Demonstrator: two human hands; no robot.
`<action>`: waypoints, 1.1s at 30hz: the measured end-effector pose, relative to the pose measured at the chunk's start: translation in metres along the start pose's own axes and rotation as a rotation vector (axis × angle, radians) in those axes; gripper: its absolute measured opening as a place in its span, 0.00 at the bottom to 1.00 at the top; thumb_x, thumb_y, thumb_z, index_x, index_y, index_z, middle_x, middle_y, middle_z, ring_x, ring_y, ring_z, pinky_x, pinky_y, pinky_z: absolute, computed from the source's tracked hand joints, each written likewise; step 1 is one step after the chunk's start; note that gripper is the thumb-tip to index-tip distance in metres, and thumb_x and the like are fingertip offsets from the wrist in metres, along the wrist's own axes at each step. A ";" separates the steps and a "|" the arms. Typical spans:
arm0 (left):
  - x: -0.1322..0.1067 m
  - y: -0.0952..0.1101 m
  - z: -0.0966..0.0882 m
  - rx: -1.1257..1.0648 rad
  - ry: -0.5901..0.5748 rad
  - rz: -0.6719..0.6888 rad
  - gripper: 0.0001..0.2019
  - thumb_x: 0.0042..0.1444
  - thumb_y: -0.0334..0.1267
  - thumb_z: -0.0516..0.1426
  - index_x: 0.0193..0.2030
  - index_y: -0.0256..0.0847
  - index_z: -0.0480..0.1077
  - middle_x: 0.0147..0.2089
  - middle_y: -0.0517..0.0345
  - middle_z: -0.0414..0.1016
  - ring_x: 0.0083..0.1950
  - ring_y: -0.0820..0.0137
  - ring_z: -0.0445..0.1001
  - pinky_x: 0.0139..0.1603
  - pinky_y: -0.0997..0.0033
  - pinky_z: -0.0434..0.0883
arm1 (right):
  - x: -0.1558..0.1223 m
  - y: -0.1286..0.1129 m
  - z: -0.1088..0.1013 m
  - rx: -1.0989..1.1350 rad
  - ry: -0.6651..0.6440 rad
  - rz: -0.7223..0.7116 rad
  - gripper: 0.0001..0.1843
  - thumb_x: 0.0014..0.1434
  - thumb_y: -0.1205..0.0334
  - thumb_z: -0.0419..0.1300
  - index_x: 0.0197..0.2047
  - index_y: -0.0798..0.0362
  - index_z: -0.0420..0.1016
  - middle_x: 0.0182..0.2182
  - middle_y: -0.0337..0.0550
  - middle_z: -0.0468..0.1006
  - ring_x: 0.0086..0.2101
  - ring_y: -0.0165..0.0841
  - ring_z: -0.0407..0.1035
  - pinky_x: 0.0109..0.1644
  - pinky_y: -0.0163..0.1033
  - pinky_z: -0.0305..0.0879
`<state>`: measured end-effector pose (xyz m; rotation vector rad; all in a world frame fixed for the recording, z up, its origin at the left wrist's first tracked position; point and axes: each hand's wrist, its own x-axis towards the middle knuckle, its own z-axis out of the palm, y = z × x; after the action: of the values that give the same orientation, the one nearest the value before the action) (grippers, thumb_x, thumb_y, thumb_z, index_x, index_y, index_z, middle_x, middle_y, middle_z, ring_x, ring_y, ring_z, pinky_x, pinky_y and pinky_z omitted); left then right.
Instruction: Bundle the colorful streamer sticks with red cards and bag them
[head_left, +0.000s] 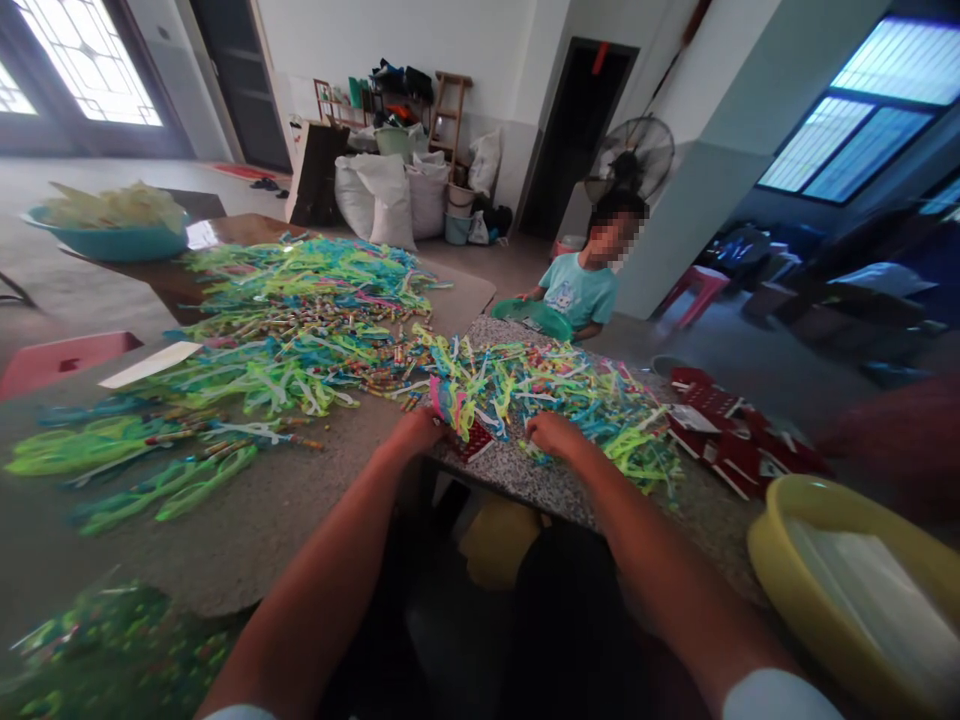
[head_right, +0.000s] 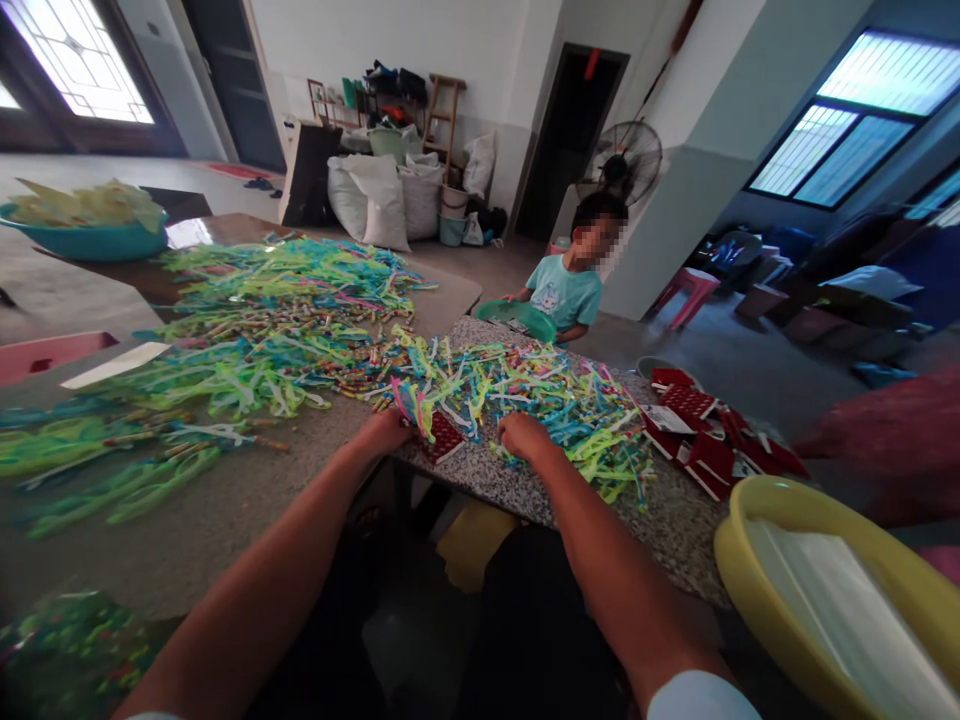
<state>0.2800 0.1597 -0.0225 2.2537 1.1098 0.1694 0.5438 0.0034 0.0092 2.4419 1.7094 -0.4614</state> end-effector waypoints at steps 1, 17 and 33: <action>-0.001 0.001 -0.001 -0.002 -0.005 -0.006 0.16 0.60 0.45 0.59 0.52 0.46 0.80 0.47 0.51 0.85 0.48 0.58 0.82 0.49 0.66 0.76 | -0.003 0.003 -0.002 0.008 -0.002 -0.003 0.17 0.59 0.69 0.57 0.43 0.51 0.86 0.44 0.45 0.85 0.45 0.35 0.77 0.46 0.31 0.64; 0.004 0.000 0.003 0.026 -0.028 0.017 0.17 0.60 0.45 0.59 0.54 0.49 0.80 0.49 0.54 0.84 0.49 0.60 0.81 0.48 0.69 0.74 | -0.060 0.060 0.036 0.015 0.216 -0.027 0.18 0.65 0.69 0.56 0.55 0.56 0.79 0.53 0.52 0.77 0.53 0.37 0.69 0.61 0.38 0.60; 0.007 -0.003 0.002 0.120 -0.015 -0.011 0.16 0.59 0.46 0.59 0.51 0.47 0.80 0.47 0.53 0.85 0.49 0.58 0.82 0.46 0.71 0.74 | -0.073 -0.002 0.045 -0.090 0.216 0.075 0.14 0.68 0.67 0.52 0.48 0.53 0.79 0.49 0.51 0.77 0.42 0.39 0.74 0.45 0.38 0.65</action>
<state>0.2829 0.1654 -0.0266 2.3494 1.1516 0.0828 0.5110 -0.0729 -0.0097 2.5584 1.6664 -0.1133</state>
